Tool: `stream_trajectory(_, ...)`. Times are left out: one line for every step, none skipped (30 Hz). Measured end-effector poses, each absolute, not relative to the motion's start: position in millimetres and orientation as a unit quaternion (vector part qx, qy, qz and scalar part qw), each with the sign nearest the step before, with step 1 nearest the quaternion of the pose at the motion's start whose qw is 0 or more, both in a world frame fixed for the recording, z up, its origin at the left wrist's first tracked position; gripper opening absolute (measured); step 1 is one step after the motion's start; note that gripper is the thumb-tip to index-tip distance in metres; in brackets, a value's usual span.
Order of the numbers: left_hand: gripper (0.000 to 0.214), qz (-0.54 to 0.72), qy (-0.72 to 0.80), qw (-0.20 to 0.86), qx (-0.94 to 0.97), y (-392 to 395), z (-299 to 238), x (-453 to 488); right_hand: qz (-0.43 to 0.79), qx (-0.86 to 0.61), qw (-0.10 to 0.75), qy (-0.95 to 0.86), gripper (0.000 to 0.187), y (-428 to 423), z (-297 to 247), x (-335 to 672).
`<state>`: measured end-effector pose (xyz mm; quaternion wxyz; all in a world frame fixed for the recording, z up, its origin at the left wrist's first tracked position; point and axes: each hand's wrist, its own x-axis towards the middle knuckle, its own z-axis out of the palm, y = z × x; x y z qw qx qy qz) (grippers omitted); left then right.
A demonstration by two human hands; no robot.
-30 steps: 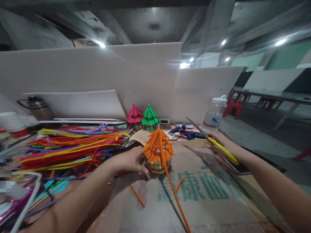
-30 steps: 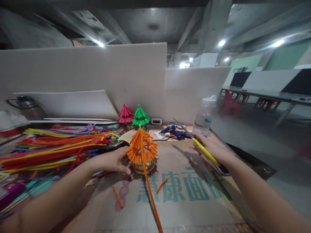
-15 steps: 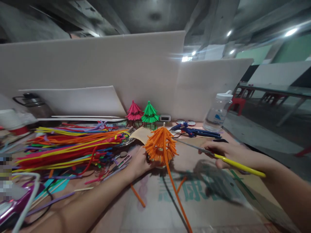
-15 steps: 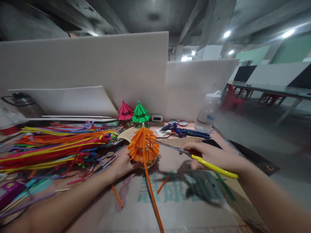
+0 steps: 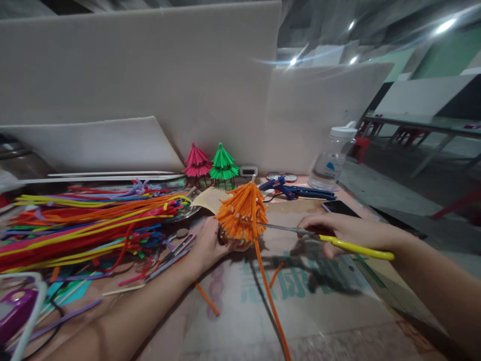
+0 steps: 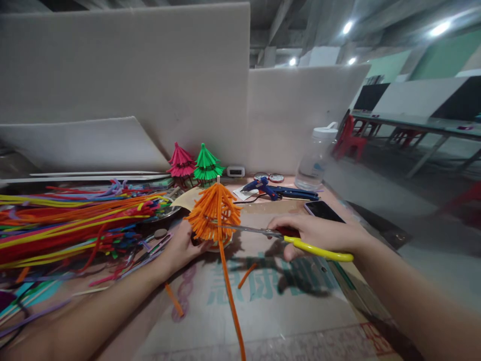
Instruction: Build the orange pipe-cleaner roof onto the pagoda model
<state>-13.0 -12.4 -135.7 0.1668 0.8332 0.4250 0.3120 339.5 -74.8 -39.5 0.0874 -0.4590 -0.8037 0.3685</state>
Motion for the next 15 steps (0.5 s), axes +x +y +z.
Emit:
stream_trajectory(0.050, 0.309, 0.422, 0.153, 0.838, -12, -136, -13, 0.369, -0.453, 0.083, -0.807, 0.049, -74, -38, 338)
stream_trajectory(0.049, 0.304, 0.420, 0.142, 0.844, -12, -136, -13, 0.369, -0.449, 0.078, -0.810, 0.050, -72, -37, 336)
stream_trajectory(0.047, 0.298, 0.418, 0.134, 0.848, -12, -136, -13, 0.369, -0.447, 0.072, -0.812, 0.050, -71, -35, 334)
stream_trajectory(0.045, 0.293, 0.418, 0.133, 0.850, -12, -135, -13, 0.369, -0.448, 0.066, -0.812, 0.050, -70, -34, 332)
stream_trajectory(0.045, 0.290, 0.418, 0.133, 0.851, -12, -135, -13, 0.370, -0.450, 0.060, -0.811, 0.050, -69, -32, 330)
stream_trajectory(0.045, 0.287, 0.420, 0.135, 0.850, -13, -134, -13, 0.369, -0.453, 0.057, -0.810, 0.051, -69, -31, 328)
stream_trajectory(0.046, 0.285, 0.421, 0.137, 0.850, -13, -133, -13, 0.367, -0.456, 0.056, -0.809, 0.051, -68, -30, 326)
stream_trajectory(0.047, 0.283, 0.421, 0.139, 0.850, -13, -133, -13, 0.363, -0.461, 0.059, -0.808, 0.052, -67, -29, 324)
stream_trajectory(0.048, 0.282, 0.421, 0.142, 0.850, -13, -133, -13, 0.359, -0.466, 0.063, -0.806, 0.053, -66, -28, 322)
stream_trajectory(0.048, 0.281, 0.422, 0.143, 0.850, -12, -133, -13, 0.357, -0.470, 0.068, -0.804, 0.053, -66, -28, 321)
stream_trajectory(0.048, 0.282, 0.421, 0.144, 0.850, -12, -134, -13, 0.356, -0.470, 0.071, -0.805, 0.053, -65, -28, 320)
stream_trajectory(0.049, 0.285, 0.418, 0.144, 0.850, -12, -134, -14, 0.355, -0.464, 0.072, -0.808, 0.051, -64, -27, 319)
stream_trajectory(0.050, 0.288, 0.417, 0.143, 0.850, -11, -135, -14, 0.353, -0.455, 0.073, -0.814, 0.050, -64, -27, 318)
stream_trajectory(0.050, 0.290, 0.417, 0.142, 0.850, -11, -135, -14, 0.349, -0.444, 0.074, -0.822, 0.049, -63, -26, 317)
stream_trajectory(0.049, 0.289, 0.418, 0.141, 0.850, -11, -135, -14, 0.343, -0.434, 0.076, -0.830, 0.047, -62, -26, 316)
